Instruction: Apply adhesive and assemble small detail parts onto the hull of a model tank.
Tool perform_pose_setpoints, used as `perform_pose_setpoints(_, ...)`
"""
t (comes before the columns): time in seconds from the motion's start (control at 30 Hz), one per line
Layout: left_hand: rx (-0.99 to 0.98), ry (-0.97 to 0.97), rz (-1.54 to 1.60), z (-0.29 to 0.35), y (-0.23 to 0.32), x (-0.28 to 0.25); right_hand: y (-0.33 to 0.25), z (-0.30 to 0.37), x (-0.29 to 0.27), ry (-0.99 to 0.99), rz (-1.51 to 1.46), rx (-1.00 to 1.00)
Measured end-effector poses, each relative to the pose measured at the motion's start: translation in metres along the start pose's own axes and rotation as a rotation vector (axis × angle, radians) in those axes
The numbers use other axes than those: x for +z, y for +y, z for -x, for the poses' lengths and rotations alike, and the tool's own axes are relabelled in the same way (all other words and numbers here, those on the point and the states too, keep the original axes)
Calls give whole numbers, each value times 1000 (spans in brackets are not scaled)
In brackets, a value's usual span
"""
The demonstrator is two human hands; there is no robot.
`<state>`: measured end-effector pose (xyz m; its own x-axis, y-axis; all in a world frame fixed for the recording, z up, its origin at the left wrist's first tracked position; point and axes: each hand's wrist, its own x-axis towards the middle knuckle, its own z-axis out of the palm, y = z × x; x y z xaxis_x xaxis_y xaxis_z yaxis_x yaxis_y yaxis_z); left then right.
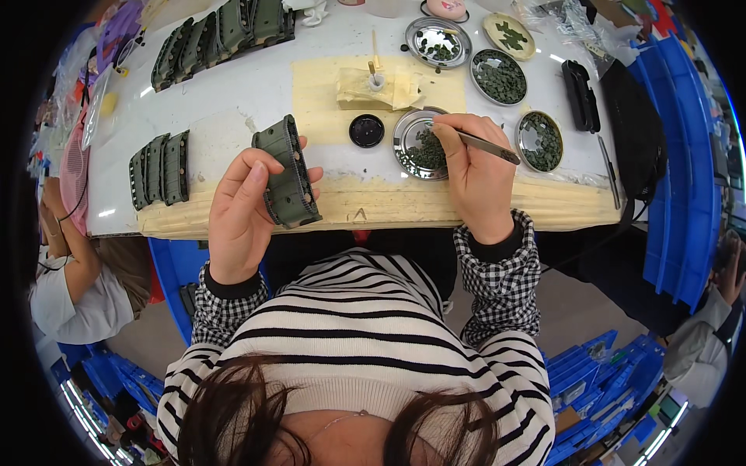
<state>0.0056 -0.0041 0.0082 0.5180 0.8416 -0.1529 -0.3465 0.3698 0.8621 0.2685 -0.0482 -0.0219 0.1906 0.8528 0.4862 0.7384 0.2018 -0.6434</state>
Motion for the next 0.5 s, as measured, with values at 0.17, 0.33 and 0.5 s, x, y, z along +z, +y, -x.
perform_pose_setpoints(0.17, -189, -82, 3, 0, 0, 4, -39, 1, -9, -101, -587, 196)
perform_pose_setpoints(0.33, -265, -255, 52, -8, -7, 14, -65, -11, -5, -342, -875, 137)
perform_pose_setpoints(0.5, -280, -281, 162, -8, -8, 14, -70, -13, 5, -388, -886, 156)
